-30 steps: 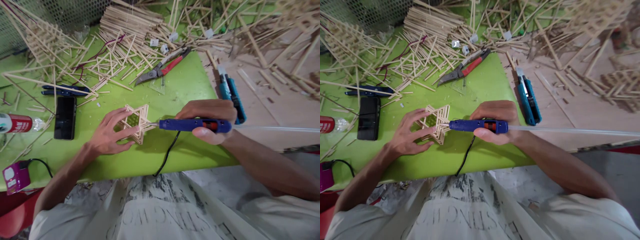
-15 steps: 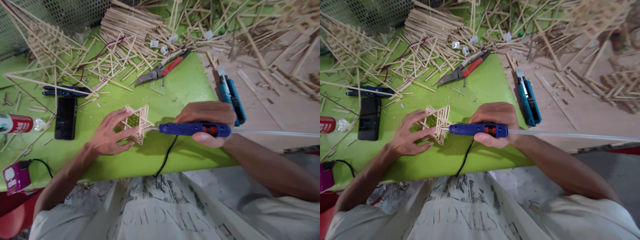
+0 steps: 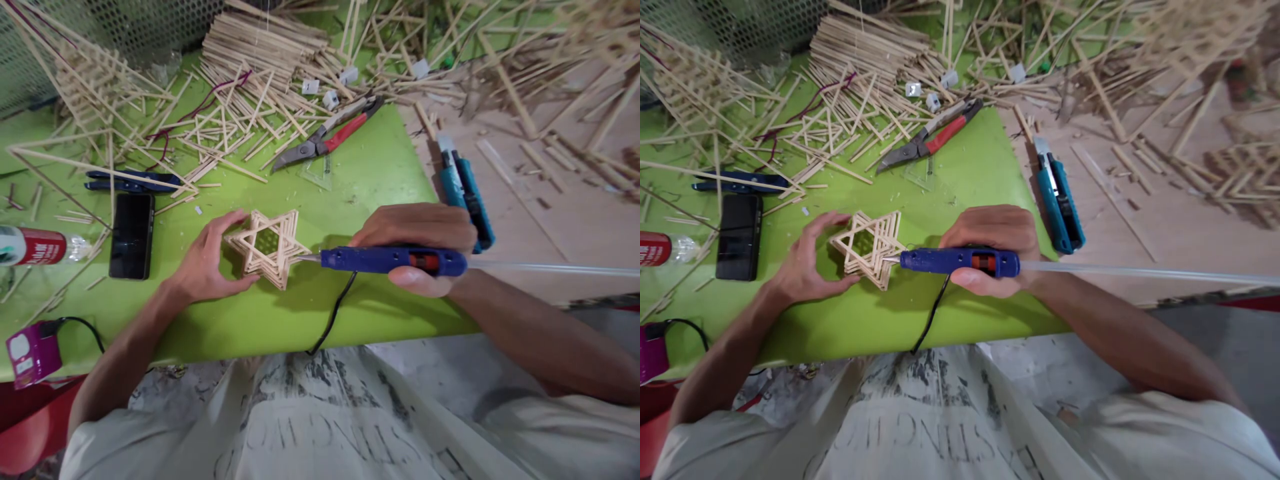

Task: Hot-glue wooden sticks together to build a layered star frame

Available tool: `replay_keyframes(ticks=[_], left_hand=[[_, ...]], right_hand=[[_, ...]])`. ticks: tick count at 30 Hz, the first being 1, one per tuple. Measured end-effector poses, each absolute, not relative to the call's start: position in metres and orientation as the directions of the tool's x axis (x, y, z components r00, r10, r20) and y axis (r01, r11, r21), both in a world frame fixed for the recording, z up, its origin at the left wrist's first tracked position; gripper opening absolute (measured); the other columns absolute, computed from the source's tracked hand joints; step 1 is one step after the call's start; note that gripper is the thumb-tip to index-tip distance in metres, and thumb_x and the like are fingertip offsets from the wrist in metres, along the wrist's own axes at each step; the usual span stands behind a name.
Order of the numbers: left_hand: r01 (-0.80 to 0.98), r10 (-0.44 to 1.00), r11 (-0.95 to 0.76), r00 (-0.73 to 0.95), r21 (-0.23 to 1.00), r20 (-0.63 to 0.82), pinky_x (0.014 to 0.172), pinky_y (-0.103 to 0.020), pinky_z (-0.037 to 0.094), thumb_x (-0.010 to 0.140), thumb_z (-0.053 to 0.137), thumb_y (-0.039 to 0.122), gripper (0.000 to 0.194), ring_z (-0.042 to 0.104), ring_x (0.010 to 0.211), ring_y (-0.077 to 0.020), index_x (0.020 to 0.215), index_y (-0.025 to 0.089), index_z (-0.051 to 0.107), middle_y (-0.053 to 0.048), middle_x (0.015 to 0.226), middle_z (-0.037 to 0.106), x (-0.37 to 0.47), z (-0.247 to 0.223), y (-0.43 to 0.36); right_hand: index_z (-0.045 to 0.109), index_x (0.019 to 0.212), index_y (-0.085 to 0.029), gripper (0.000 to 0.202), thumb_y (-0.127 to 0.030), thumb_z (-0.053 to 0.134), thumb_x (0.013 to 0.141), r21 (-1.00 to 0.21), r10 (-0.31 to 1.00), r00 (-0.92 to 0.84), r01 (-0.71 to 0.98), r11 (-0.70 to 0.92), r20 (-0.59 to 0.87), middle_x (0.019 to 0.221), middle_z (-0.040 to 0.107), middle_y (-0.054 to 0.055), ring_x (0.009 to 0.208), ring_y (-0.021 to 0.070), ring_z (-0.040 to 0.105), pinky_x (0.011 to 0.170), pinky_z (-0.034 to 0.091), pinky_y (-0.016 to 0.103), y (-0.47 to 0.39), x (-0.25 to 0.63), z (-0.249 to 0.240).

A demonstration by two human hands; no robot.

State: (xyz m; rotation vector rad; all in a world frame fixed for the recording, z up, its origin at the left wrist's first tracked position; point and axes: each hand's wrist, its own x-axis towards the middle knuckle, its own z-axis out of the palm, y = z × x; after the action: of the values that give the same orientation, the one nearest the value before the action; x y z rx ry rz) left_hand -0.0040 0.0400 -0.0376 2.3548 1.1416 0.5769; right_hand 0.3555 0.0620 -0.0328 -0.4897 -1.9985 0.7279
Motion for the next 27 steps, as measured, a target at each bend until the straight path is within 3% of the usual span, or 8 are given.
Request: replay_keyframes(ticks=[7, 18, 20, 23, 27], left_hand=[[0.594, 0.833, -0.52, 0.509, 0.614, 0.214, 0.105, -0.053, 0.066, 0.08, 0.091, 0.053, 0.117, 0.074, 0.123, -0.0324, 0.168, 0.027, 0.019, -0.018, 0.151, 0.059, 0.002, -0.039, 0.035], [0.794, 0.912, -0.407, 0.328, 0.452, 0.245, 0.079, -0.047, 0.068, 0.07, 0.086, 0.084, 0.133, 0.078, 0.096, -0.0296, 0.169, 0.025, 0.018, -0.023, 0.151, 0.054, 0.019, -0.042, 0.01], [0.818, 0.913, -0.401, 0.323, 0.413, 0.248, 0.081, -0.051, 0.067, 0.062, 0.082, 0.093, 0.145, 0.077, 0.1, -0.0337, 0.17, 0.023, 0.015, -0.027, 0.154, 0.052, 0.02, -0.043, 0.009], [0.821, 0.911, -0.412, 0.367, 0.395, 0.189, 0.099, -0.063, 0.062, 0.056, 0.078, 0.099, 0.156, 0.07, 0.12, -0.0444, 0.171, 0.021, 0.009, -0.028, 0.161, 0.048, 0.015, -0.039, 0.013], [0.757, 0.869, -0.458, 0.492, 0.465, 0.056, 0.112, -0.063, 0.057, 0.072, 0.087, 0.079, 0.141, 0.064, 0.132, -0.0424, 0.173, 0.02, 0.006, -0.021, 0.157, 0.055, 0.002, -0.029, 0.024]], right_hand=[[0.072, 0.093, -0.02, 0.032, -0.048, 0.061, 0.104, -0.663, 0.602, -0.489, 0.062, 0.746, 0.631, 0.078, 0.077, 0.007, 0.07, 0.0215, 0.075, 0.061, 0.058, 0.035, 0.061, 0.355, -0.032], [0.074, 0.091, -0.02, 0.031, -0.048, 0.065, 0.101, -0.673, 0.608, -0.458, 0.027, 0.739, 0.649, 0.077, 0.077, 0.007, 0.068, 0.0214, 0.074, 0.059, 0.057, 0.035, 0.063, 0.354, -0.035], [0.074, 0.092, -0.02, 0.031, -0.048, 0.064, 0.101, -0.677, 0.613, -0.459, 0.033, 0.736, 0.644, 0.078, 0.077, 0.007, 0.068, 0.0212, 0.074, 0.06, 0.057, 0.035, 0.063, 0.354, -0.036], [0.074, 0.094, -0.02, 0.03, -0.047, 0.064, 0.101, -0.67, 0.603, -0.468, 0.032, 0.742, 0.646, 0.078, 0.077, 0.007, 0.068, 0.0212, 0.074, 0.059, 0.057, 0.035, 0.063, 0.354, -0.035], [0.076, 0.099, -0.025, 0.026, -0.047, 0.063, 0.101, -0.671, 0.609, -0.473, 0.05, 0.74, 0.637, 0.078, 0.077, 0.006, 0.068, 0.0229, 0.075, 0.057, 0.059, 0.037, 0.063, 0.353, -0.034]])
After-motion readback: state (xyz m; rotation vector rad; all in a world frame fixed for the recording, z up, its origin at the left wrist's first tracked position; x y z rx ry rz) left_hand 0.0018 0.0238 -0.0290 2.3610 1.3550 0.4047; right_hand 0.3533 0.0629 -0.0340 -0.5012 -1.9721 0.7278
